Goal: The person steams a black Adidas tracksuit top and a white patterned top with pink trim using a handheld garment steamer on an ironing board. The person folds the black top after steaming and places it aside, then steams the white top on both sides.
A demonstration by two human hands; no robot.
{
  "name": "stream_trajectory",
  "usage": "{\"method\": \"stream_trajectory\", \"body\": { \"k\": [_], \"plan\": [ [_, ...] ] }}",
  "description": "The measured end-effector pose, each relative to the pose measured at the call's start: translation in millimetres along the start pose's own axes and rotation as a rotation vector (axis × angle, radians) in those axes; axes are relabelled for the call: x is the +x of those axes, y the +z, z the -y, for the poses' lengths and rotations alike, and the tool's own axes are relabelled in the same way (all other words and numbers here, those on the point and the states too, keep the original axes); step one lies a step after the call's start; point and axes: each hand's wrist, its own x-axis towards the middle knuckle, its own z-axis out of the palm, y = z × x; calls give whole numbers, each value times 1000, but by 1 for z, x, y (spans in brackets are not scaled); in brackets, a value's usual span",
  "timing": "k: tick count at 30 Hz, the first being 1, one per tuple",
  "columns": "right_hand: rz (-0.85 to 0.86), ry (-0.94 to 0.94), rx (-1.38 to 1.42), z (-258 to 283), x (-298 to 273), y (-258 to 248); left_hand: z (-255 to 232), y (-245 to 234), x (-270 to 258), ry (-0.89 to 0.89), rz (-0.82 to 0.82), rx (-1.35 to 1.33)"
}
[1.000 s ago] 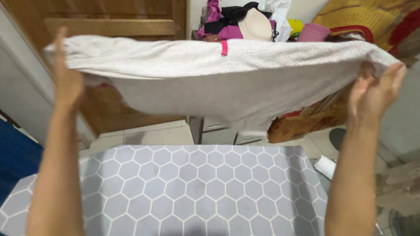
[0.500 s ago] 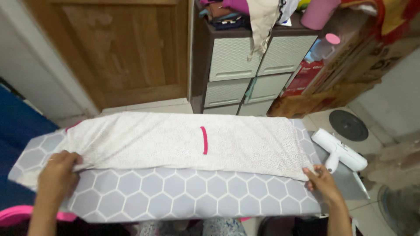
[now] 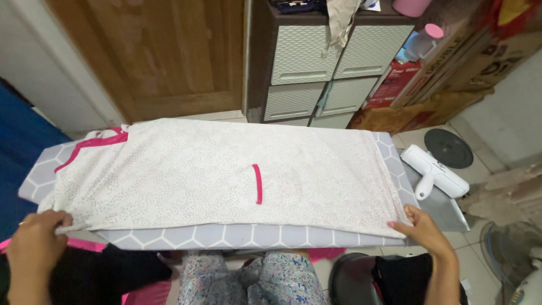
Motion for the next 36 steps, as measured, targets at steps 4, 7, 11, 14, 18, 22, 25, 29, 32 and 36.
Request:
{"method": "stream_trajectory", "body": {
  "k": [4,7,11,14,18,22,25,29,32,36],
  "plan": [
    [110,266,135,-4,-20,-6,15,3,-9,-80,141,25],
    [145,247,78,10,-29,-8,20,2,-3,-111,434,37],
    [-75,-27,-337,42,-6,-16,-22,-2,21,-205,536,351],
    [-291,-450,-241,80,38,8,-142,14,49,120,173,154],
    [20,-623,118,154,119,125,-403,52,73,650,28,-356],
    [225,-672,-166,163,138,172,-536,55,20,718,134,-363],
    [-48,-503,-415,132,150,114,-531,44,5,785,41,-443],
    [-457,-74,-471,104,174,43,-524,33,14,947,-144,-456],
    [-398,-35,-369,118,183,35,-557,33,27,913,-102,-490],
    [-228,-410,-131,139,167,71,-593,39,39,770,286,-406]
  ]
}}
